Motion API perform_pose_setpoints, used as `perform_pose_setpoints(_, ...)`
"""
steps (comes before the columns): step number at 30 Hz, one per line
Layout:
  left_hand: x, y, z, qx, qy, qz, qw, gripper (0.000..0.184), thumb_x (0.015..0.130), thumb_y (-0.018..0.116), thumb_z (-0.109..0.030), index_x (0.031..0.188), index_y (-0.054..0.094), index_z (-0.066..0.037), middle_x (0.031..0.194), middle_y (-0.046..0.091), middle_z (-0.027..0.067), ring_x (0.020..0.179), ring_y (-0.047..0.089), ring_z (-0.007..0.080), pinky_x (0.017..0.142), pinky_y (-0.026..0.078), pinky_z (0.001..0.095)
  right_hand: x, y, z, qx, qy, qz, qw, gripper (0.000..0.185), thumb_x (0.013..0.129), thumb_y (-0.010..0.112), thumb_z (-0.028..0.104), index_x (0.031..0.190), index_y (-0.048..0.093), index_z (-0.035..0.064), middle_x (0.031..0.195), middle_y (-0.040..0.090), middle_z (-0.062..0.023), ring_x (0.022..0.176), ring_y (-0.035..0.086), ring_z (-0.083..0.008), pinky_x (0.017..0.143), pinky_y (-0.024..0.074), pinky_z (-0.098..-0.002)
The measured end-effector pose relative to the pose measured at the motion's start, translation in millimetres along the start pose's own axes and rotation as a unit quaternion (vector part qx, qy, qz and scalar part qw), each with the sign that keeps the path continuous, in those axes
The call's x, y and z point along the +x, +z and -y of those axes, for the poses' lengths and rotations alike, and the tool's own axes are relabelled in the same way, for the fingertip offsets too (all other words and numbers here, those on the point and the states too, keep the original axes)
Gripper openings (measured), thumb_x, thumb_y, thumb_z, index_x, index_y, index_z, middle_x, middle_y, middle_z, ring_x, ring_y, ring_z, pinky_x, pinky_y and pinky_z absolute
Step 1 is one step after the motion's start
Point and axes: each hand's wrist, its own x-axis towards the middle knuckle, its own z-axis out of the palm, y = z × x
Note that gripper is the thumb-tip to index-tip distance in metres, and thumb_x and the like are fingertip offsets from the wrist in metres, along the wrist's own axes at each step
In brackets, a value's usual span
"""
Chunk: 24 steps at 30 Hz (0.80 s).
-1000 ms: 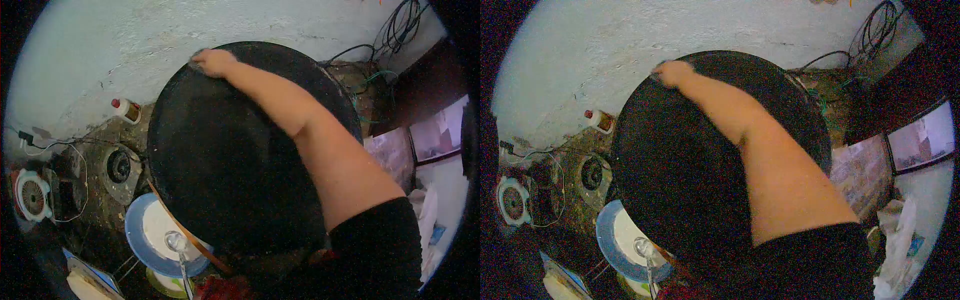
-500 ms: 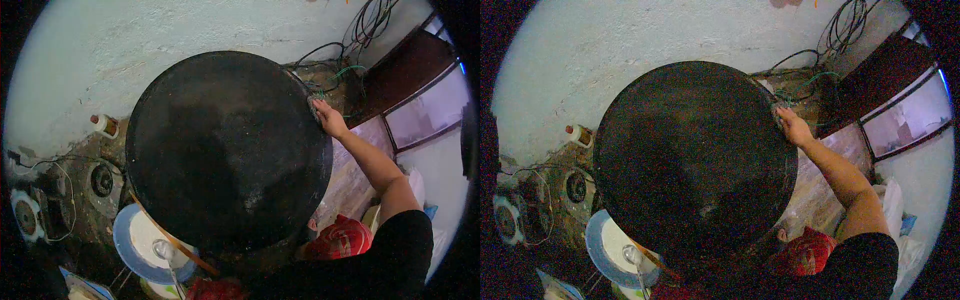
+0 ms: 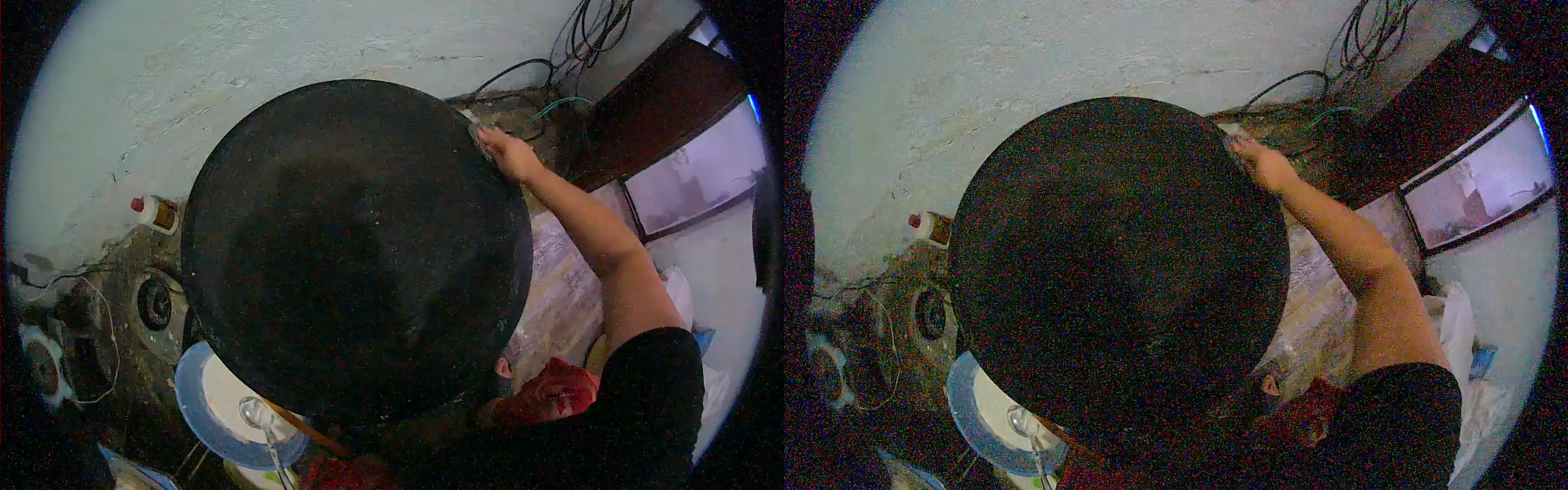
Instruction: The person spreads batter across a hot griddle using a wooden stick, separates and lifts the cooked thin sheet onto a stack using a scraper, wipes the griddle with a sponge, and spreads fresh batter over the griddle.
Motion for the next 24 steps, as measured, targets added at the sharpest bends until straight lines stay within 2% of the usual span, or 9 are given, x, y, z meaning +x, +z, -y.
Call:
perform_pose_setpoints(2,7,9,-12,-0.025,-0.012,-0.004,1.0,0.039,0.089,0.04,-0.028,0.121,0.039,-0.007,0.123,0.038,0.0169,0.109,0.042,0.0237,0.091,0.035,0.0329,-41,3,-16,-0.06,-0.091,0.003,0.994,0.046,0.076,0.043,0.007,0.122,0.04,0.0131,0.127,0.039,-0.0073,0.117,0.036,-0.03,0.095,0.0333,-0.0374)
perform_pose_setpoints(8,27,20,-43,-0.067,-0.037,-0.032,0.997,0.039,0.089,0.039,-0.029,0.121,0.039,-0.007,0.124,0.037,0.0167,0.11,0.041,0.0236,0.091,0.035,0.033,31,4,20,-0.081,-0.042,-0.028,0.995,0.036,0.082,0.043,0.008,0.118,0.045,0.0134,0.123,0.043,-0.0095,0.115,0.039,-0.0294,0.093,0.0348,-0.0358)
perform_pose_setpoints(10,18,23,-50,-0.076,-0.059,-0.044,0.994,0.039,0.089,0.039,-0.029,0.121,0.039,-0.007,0.124,0.037,0.0167,0.11,0.041,0.0235,0.092,0.035,0.033,86,23,17,-0.002,0.014,-0.004,1.0,0.035,0.083,0.044,0.011,0.118,0.045,0.0138,0.123,0.043,-0.0083,0.115,0.039,-0.0285,0.092,0.035,-0.036)
perform_pose_setpoints(13,4,11,-61,-0.081,-0.092,-0.055,0.991,0.04,0.089,0.039,-0.029,0.122,0.038,-0.007,0.124,0.037,0.0166,0.111,0.041,0.0235,0.092,0.035,0.0331,95,29,14,0.032,-0.019,-0.015,0.999,0.034,0.085,0.04,0.017,0.118,0.046,0.0177,0.124,0.043,-0.008,0.114,0.038,-0.0323,0.093,0.0349,-0.0373)
perform_pose_setpoints(14,0,4,-65,-0.083,-0.104,-0.055,0.99,0.04,0.089,0.039,-0.029,0.122,0.038,-0.007,0.124,0.037,0.0165,0.111,0.041,0.0235,0.092,0.035,0.0331,81,33,9,0.033,-0.013,-0.006,0.999,0.034,0.085,0.04,0.017,0.118,0.046,0.0177,0.124,0.043,-0.008,0.114,0.038,-0.0323,0.093,0.0349,-0.0373)
perform_pose_setpoints(16,-12,-11,-75,-0.089,-0.132,-0.049,0.986,0.04,0.089,0.039,-0.029,0.122,0.038,-0.007,0.124,0.037,0.0165,0.111,0.041,0.0234,0.092,0.034,0.0331,34,29,-13,0.024,-0.136,-0.095,0.986,0.036,0.083,0.042,0.011,0.119,0.045,0.0174,0.124,0.043,-0.0081,0.115,0.037,-0.0326,0.095,0.0323,-0.0375)
perform_pose_setpoints(20,-28,-36,-88,-0.116,-0.176,-0.052,0.976,0.04,0.089,0.039,-0.029,0.122,0.038,-0.007,0.125,0.036,0.0164,0.112,0.04,0.0233,0.092,0.034,0.0332,-114,4,12,-0.033,-0.176,-0.059,0.982,0.047,0.076,0.045,0.002,0.121,0.043,0.014,0.127,0.039,-0.0083,0.12,0.032,-0.0325,0.098,0.0283,-0.0385)
perform_pose_setpoints(21,-33,-41,-92,-0.125,-0.186,-0.055,0.973,0.04,0.089,0.039,-0.029,0.122,0.038,-0.007,0.125,0.036,0.0163,0.112,0.04,0.0233,0.092,0.034,0.0332,-156,-2,34,0.025,-0.143,-0.031,0.989,0.049,0.075,0.044,0.004,0.122,0.042,0.0144,0.129,0.037,-0.0076,0.121,0.029,-0.0323,0.1,0.0246,-0.0416)
perform_pose_setpoints(24,-46,-51,-101,-0.154,-0.211,-0.068,0.963,0.04,0.089,0.039,-0.029,0.122,0.038,-0.007,0.125,0.036,0.0162,0.112,0.04,0.0233,0.092,0.034,0.0333,-251,-15,116,0.014,-0.216,0.117,0.969,0.05,0.073,0.044,0.004,0.122,0.043,0.0174,0.132,0.034,-0.0044,0.124,0.027,-0.0282,0.103,0.0176,-0.0417)
